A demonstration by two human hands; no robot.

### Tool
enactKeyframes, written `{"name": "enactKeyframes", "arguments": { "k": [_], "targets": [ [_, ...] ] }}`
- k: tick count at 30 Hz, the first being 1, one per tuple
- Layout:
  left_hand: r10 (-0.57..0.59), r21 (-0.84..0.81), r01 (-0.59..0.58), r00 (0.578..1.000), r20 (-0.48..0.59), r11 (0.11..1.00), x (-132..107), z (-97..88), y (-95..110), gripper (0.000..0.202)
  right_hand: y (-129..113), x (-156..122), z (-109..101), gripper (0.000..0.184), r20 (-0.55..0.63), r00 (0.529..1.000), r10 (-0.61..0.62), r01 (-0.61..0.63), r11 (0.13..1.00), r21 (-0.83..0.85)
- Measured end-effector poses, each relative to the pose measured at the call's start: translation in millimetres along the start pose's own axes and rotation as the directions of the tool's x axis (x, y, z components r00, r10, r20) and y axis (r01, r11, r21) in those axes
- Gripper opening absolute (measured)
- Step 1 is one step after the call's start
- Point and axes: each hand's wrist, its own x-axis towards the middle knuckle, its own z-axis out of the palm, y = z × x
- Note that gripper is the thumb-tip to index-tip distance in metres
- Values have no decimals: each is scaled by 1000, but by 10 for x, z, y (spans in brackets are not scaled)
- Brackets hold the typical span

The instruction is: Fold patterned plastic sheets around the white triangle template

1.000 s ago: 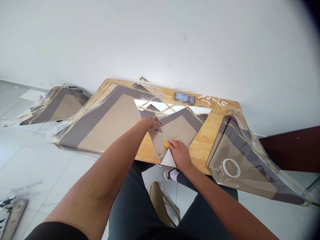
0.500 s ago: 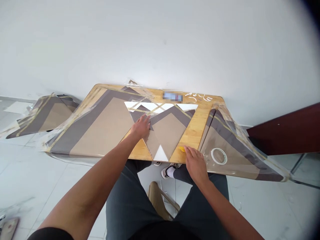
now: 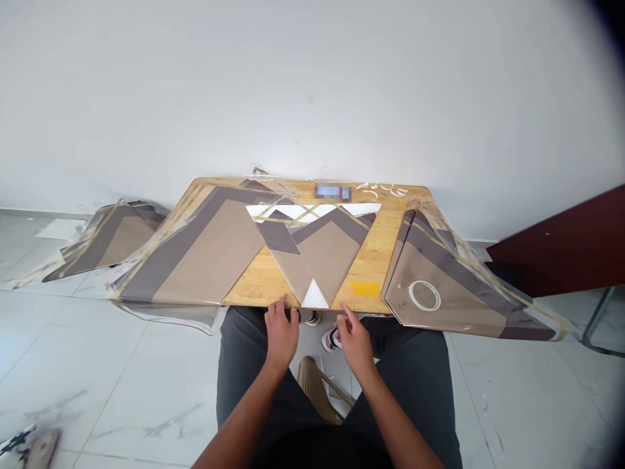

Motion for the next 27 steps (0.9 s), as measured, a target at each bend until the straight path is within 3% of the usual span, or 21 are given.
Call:
{"name": "enactKeyframes", "arguments": {
  "k": [4, 7, 9, 13, 17, 21, 27],
  "targets": [
    [-213, -102, 216, 976, 44, 971, -73, 232, 199, 54, -119, 115, 319, 82, -2, 997, 74, -72, 970, 234],
    [-402, -321, 410, 911, 93, 854, 7, 309, 298, 48, -181, 172, 442, 80, -30, 985, 172, -143, 894, 425],
    [-467, -440, 461, 878, 102, 771, 70, 335, 333, 43, -210, 189, 473, 77, -34, 966, 255, -194, 807, 558],
    [-465, -624, 435, 876, 126, 649, 150, 355, 399, 33, -261, 204, 441, 69, 15, 944, 330, -246, 673, 697],
    [-422, -790, 390, 888, 185, 474, 152, 342, 485, 42, -317, 215, 386, 61, -15, 954, 299, -215, 720, 660],
    [-381, -853, 391, 889, 253, 345, 89, 308, 511, 47, -364, 195, 400, 68, -36, 959, 281, -179, 700, 691],
    [-334, -850, 431, 883, 329, 303, -150, 240, 446, 29, -364, 103, 472, 63, -145, 947, 288, -155, 800, 579]
  ]
}}
